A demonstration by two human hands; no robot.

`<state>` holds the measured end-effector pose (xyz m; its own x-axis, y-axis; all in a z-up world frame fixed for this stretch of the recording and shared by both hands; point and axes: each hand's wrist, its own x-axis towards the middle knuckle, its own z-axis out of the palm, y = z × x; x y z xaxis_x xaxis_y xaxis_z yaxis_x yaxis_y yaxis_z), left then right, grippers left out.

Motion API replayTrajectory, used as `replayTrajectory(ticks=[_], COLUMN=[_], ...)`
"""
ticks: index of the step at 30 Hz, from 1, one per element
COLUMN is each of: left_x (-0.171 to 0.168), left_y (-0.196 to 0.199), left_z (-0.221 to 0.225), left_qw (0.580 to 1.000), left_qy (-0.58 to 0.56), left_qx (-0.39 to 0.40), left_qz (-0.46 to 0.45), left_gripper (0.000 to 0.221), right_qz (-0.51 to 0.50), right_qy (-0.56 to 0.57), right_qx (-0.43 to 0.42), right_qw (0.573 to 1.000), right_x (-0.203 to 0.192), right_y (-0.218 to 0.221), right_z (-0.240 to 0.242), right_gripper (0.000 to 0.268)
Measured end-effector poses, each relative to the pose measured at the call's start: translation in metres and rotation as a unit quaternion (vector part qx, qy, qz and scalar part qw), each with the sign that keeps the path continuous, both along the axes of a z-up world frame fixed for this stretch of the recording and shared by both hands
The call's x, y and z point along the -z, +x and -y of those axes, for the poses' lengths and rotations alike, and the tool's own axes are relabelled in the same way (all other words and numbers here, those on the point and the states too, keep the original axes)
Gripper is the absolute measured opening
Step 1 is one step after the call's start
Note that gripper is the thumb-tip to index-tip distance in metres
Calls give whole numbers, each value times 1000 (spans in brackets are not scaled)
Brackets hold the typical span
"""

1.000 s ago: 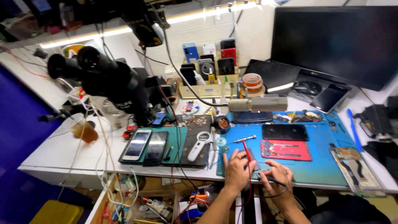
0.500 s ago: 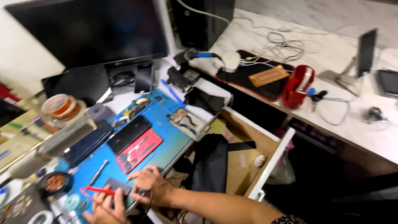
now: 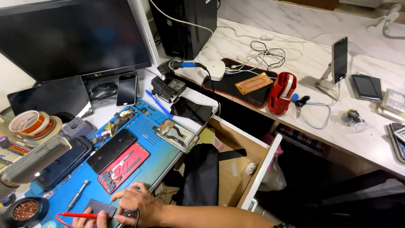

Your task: Diagnosing a mobile phone motherboard using multimeter probes to test components

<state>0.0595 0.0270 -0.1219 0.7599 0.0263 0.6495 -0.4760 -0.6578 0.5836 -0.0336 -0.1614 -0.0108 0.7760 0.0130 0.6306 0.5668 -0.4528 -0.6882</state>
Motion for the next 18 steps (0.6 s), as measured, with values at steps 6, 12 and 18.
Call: replayTrajectory(ticks=[6, 12, 18], left_x=[-4, 1, -4], left_y=[-8, -4, -7], left_z=[2, -2, 1], left_qw=[999, 999, 999], left_qy=[-26, -7, -7], left_qx=[14, 1, -2], left_qz=[-24, -40, -51], left_gripper=[24, 28, 25], right_qz=[-4, -8, -5], right_qy=[-12, 1, 1], right_qx=[11, 2, 2], right_qw=[1000, 1000, 1000], right_x=[7, -2, 2], right_y=[2, -1, 0], right_z=[-2, -1, -1], right_gripper=[20, 23, 22])
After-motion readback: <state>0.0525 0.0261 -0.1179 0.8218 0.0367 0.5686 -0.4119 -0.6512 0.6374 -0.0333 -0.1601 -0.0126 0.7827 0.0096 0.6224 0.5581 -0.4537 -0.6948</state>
